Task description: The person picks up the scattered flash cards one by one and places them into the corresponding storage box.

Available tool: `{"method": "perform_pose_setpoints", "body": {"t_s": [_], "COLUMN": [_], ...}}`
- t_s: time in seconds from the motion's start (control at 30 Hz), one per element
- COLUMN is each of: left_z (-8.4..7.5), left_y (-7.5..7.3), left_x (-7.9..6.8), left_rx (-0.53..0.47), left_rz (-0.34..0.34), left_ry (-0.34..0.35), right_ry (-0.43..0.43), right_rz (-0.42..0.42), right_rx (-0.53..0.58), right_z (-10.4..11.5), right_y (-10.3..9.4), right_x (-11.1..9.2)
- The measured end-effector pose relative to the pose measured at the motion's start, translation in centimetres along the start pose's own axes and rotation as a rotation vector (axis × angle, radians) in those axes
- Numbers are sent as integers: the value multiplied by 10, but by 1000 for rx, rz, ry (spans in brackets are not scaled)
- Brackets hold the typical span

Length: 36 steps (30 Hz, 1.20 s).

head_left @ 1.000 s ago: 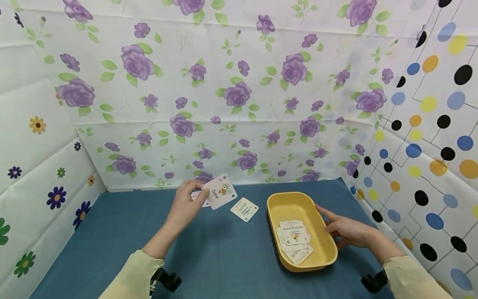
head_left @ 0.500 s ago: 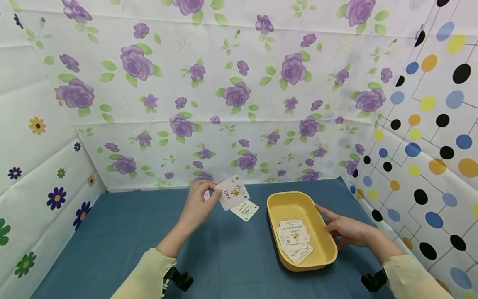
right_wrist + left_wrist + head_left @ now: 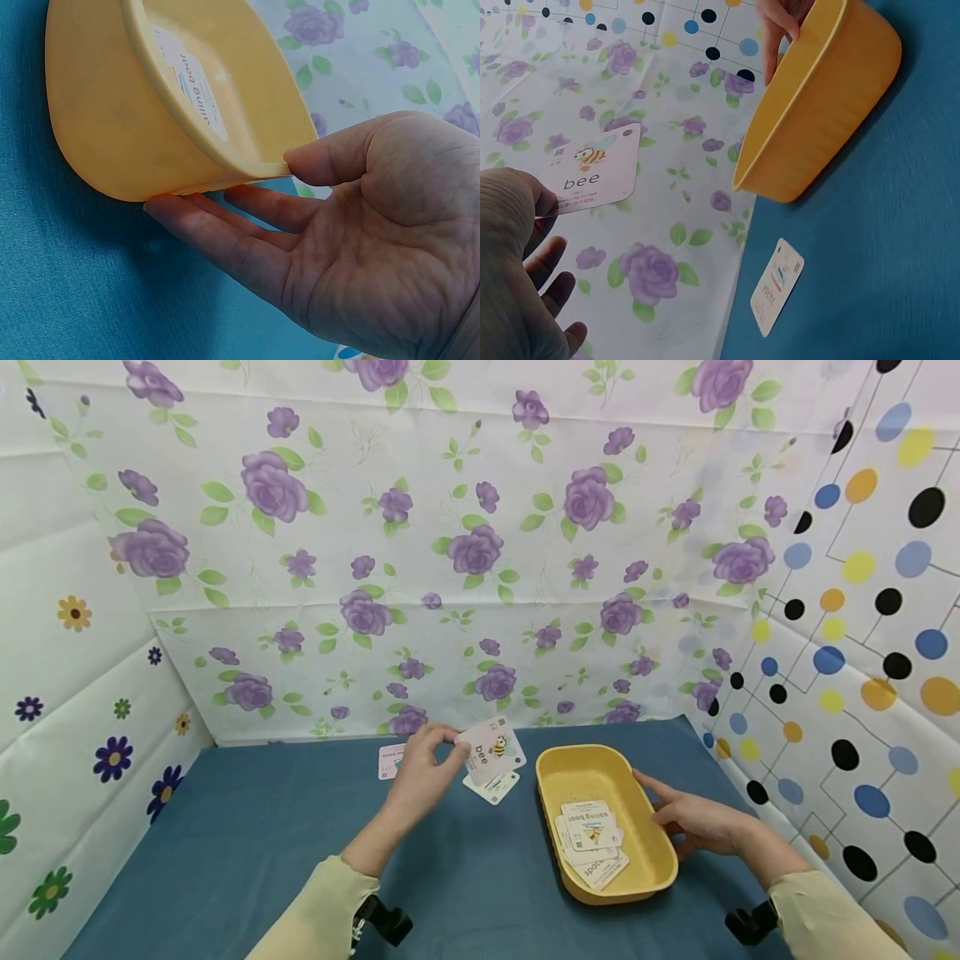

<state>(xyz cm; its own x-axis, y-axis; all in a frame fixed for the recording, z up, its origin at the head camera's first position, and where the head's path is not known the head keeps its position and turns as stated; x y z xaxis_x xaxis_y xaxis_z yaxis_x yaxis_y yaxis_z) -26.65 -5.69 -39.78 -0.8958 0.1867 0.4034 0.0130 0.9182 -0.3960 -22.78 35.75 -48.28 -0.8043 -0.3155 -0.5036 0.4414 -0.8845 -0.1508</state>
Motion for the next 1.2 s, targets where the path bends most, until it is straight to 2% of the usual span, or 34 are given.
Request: {"method": "perform_pose_setpoints", "body": {"t_s": [0.17, 0.4, 0.7, 1.2], "left_z": [-4, -8, -11, -17], "left_y": [12, 27, 44, 69], "left_x": [1, 0, 0, 1], "left_rx": [-16, -12, 3, 13], "left_rz": [14, 33, 49, 79], "left_ry": [16, -17, -23, -6], "right_ry": [2, 7, 8, 13], "right_rz": [-5, -4, -8, -12], "right_rx": [-2, -3, -6, -2], "right_z": [0, -1, 0, 1], "right_y": [0, 0, 0, 1], "right_x": [0, 0, 0, -1]}}
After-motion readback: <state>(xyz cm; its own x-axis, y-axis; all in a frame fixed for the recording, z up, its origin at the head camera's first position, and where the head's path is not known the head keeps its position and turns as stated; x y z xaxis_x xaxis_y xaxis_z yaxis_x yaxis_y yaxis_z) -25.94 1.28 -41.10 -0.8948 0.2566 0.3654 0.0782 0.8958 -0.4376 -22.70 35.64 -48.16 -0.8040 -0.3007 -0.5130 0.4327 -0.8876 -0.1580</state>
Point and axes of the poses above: each hand's wrist, its own x-axis towards the middle knuckle, its own y-axis out of the palm, z = x × y, the point moved 4 cm from there along x, towards the middle knuckle, and after that the axes turned 1 degree about -x, right-handed, at the moved point
